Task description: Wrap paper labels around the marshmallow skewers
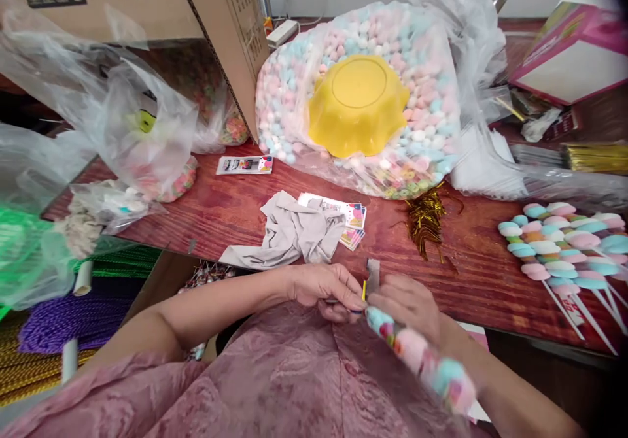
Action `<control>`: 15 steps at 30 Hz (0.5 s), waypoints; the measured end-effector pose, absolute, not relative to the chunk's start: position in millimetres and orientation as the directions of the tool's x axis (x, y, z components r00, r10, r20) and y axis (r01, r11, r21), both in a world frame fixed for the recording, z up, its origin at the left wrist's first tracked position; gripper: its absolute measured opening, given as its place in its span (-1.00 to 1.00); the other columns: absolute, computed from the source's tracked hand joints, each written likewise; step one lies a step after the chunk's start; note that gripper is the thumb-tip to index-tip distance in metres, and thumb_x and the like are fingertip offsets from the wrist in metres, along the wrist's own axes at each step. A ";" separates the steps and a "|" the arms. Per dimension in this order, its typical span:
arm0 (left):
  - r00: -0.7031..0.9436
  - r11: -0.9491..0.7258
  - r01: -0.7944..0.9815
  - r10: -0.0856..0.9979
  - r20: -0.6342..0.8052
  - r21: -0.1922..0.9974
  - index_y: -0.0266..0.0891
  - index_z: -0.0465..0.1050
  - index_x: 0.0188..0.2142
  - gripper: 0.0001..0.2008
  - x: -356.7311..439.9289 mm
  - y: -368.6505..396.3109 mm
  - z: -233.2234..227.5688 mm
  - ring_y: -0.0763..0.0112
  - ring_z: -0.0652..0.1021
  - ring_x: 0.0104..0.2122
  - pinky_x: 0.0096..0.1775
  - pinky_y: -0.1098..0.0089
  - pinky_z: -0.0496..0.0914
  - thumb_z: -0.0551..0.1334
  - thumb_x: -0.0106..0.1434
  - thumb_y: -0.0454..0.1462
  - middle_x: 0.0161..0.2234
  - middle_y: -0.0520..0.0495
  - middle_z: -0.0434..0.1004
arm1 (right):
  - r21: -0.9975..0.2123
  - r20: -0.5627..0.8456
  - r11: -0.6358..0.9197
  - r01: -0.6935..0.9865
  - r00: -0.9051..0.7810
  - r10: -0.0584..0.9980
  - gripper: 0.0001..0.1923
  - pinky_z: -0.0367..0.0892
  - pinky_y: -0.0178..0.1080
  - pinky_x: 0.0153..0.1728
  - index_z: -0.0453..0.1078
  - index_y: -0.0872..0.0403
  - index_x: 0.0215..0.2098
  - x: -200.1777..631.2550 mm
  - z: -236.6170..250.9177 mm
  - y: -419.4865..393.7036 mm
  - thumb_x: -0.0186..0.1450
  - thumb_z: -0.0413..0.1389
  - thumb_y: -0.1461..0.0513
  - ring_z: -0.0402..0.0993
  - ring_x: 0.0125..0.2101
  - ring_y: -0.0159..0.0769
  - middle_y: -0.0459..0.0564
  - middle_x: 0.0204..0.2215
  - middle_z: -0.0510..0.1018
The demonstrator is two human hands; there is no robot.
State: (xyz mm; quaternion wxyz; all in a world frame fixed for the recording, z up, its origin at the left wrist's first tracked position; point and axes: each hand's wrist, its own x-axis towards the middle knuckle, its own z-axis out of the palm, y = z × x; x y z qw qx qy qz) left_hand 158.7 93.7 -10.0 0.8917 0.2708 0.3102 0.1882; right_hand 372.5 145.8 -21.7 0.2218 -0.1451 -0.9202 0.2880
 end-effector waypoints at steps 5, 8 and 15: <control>0.876 0.837 -0.042 0.293 -0.382 0.546 -0.25 0.54 -0.64 -0.65 162.1 96.6 -6.6 0.54 0.11 -0.75 -0.65 0.44 -0.16 0.51 -0.15 -0.03 -0.76 0.05 0.10 | -0.166 0.595 0.949 -0.268 -0.795 -0.121 -0.65 0.31 -0.15 -0.40 0.47 0.13 -0.10 371.7 5.3 151.1 0.39 -0.15 0.34 0.38 -0.44 -0.27 0.06 -0.41 0.58; 0.909 0.805 0.041 0.216 -0.356 0.593 -0.23 0.55 -0.66 -0.61 162.5 101.6 -2.8 0.53 0.09 -0.75 -0.66 0.43 -0.15 0.51 -0.17 0.03 -0.77 0.04 0.07 | -0.240 0.571 0.907 -0.345 -0.806 -0.156 -0.64 0.32 -0.16 -0.41 0.45 0.06 -0.01 368.3 10.3 155.3 0.41 -0.14 0.30 0.42 -0.42 -0.27 0.03 -0.36 0.61; 0.939 0.740 0.100 0.150 -0.309 0.665 -0.23 0.54 -0.69 -0.50 164.1 112.9 1.6 0.53 0.12 -0.76 -0.68 0.43 -0.11 0.49 -0.23 0.17 -0.79 0.02 0.09 | -0.365 0.535 0.879 -0.307 -0.842 -0.072 -0.74 0.35 -0.21 -0.29 0.43 0.02 -0.13 360.1 13.5 164.0 0.43 -0.10 0.31 0.45 -0.29 -0.29 -0.01 -0.31 0.59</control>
